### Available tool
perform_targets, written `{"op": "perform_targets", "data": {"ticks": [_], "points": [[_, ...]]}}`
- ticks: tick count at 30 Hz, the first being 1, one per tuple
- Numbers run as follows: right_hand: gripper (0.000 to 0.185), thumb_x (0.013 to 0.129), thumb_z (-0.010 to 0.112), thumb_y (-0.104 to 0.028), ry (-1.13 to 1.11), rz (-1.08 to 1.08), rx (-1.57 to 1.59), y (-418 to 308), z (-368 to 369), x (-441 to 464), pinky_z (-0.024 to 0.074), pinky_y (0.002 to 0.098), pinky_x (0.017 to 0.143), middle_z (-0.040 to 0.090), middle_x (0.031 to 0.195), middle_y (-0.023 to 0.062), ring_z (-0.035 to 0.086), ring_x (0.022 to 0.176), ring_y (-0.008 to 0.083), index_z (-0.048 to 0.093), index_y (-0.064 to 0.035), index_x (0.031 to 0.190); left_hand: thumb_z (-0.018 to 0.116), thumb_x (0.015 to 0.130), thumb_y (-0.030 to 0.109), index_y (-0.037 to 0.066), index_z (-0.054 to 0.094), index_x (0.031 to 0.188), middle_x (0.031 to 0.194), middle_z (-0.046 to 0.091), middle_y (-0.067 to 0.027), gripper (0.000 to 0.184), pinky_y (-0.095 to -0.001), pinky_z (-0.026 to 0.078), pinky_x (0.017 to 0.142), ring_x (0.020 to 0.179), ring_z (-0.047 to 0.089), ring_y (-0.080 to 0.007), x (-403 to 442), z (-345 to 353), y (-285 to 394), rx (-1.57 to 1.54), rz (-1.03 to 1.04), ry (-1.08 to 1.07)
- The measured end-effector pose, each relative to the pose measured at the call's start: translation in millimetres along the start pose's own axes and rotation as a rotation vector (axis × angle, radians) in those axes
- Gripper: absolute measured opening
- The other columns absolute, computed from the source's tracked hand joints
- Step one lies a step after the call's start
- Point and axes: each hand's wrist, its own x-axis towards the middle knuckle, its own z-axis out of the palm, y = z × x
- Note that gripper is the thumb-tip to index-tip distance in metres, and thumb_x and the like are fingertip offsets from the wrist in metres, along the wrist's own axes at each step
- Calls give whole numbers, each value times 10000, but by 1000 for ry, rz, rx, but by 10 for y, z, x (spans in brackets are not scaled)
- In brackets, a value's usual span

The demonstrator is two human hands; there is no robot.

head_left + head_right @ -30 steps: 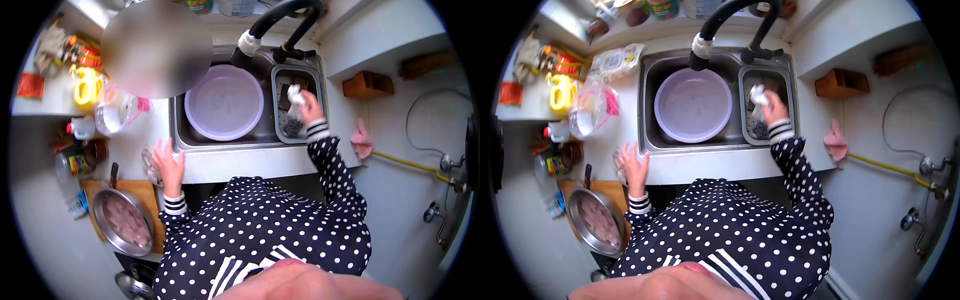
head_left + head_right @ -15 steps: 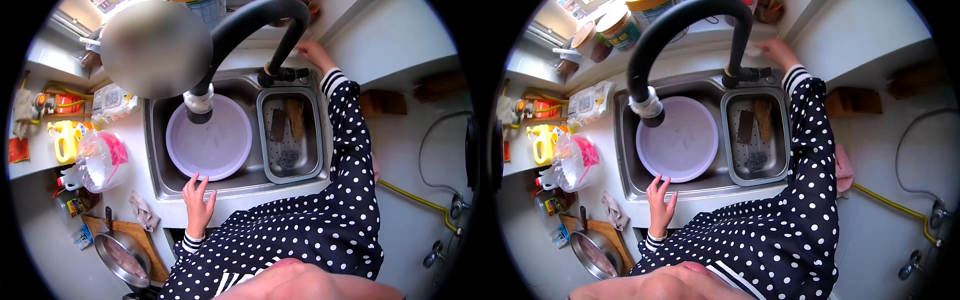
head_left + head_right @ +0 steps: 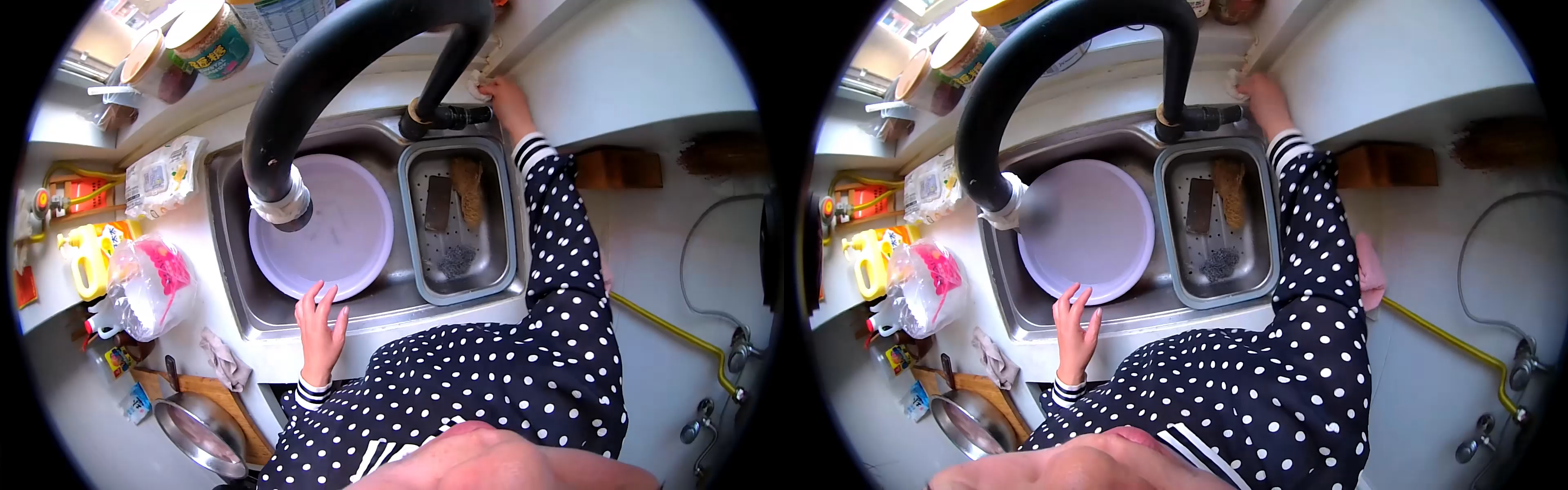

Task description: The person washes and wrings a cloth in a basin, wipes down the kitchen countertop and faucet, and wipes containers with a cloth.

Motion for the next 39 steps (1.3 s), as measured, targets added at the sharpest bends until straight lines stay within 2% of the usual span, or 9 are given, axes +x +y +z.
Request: {"op": "perform_targets", "data": {"ticks": [10, 14, 21, 25, 29, 35, 36, 37, 39], "points": [[241, 725, 515, -30, 367, 263, 7, -328, 165, -234, 430, 383, 726, 555, 871, 115, 530, 827, 309, 646, -100, 915, 619, 743, 97, 54, 530, 1094, 1167, 459, -140, 365, -382, 347, 897, 1053, 437, -312, 86, -61, -4, -36, 58, 5], [301, 709, 499, 5, 286, 218, 180, -511, 161, -411, 420, 380, 750, 530, 915, 123, 500, 870, 312, 622, -99, 963, 619, 742, 89, 48, 541, 1081, 1157, 467, -142, 350, -374, 365, 881, 1050, 445, -311, 62, -31, 58, -35, 50, -38], [290, 727, 440, 29, 403, 255, -107, -632, 237, -801, 389, 401, 803, 524, 920, 139, 481, 887, 341, 596, -44, 960, 612, 742, 74, 39, 545, 1072, 1143, 482, -142, 339, -364, 383, 868, 1036, 467, -296, 123, -36, 119, -76, 93, -57], [162, 740, 457, -28, 446, 483, 258, -872, 469, -734, 381, 387, 821, 552, 936, 142, 475, 911, 321, 579, -30, 846, 614, 736, 64, 36, 544, 1069, 1129, 491, -141, 341, -356, 398, 852, 1016, 486, -289, 110, 2, 162, -80, 108, -84], [140, 760, 450, -68, 428, 212, 227, -990, 463, -787, 389, 397, 809, 561, 924, 142, 489, 906, 327, 574, -36, 818, 615, 731, 62, 36, 545, 1059, 1111, 500, -137, 337, -358, 411, 832, 991, 501, -286, 154, 26, 256, -96, 163, -132], [180, 765, 449, -50, 443, 459, 258, -933, 742, -724, 397, 399, 803, 569, 916, 145, 486, 901, 339, 578, -39, 891, 617, 728, 61, 35, 549, 1049, 1097, 508, -132, 329, -354, 421, 814, 961, 516, -281, 95, 21, 215, -47, 186, -121], [188, 681, 453, 17, 393, 428, 216, -1135, 703, -741, 402, 380, 766, 578, 838, 153, 501, 847, 336, 594, -18, 801, 617, 728, 61, 35, 549, 1047, 1096, 509, -131, 327, -354, 421, 814, 958, 518, -280, 101, 31, 221, -33, 197, -105], [251, 682, 451, 23, 455, 292, 245, -1284, 605, -793, 406, 373, 807, 592, 870, 148, 505, 892, 327, 615, -21, 867, 616, 729, 61, 34, 550, 1046, 1095, 511, -130, 325, -354, 421, 813, 954, 520, -279, 110, 37, 253, -42, 205, -114], [212, 778, 445, -83, 351, 141, 338, -1248, 467, -902, 412, 376, 823, 584, 939, 139, 491, 945, 313, 614, -67, 905, 616, 729, 62, 33, 552, 1043, 1093, 513, -128, 322, -354, 421, 812, 947, 524, -276, 115, 15, 316, -52, 223, -137]]}}
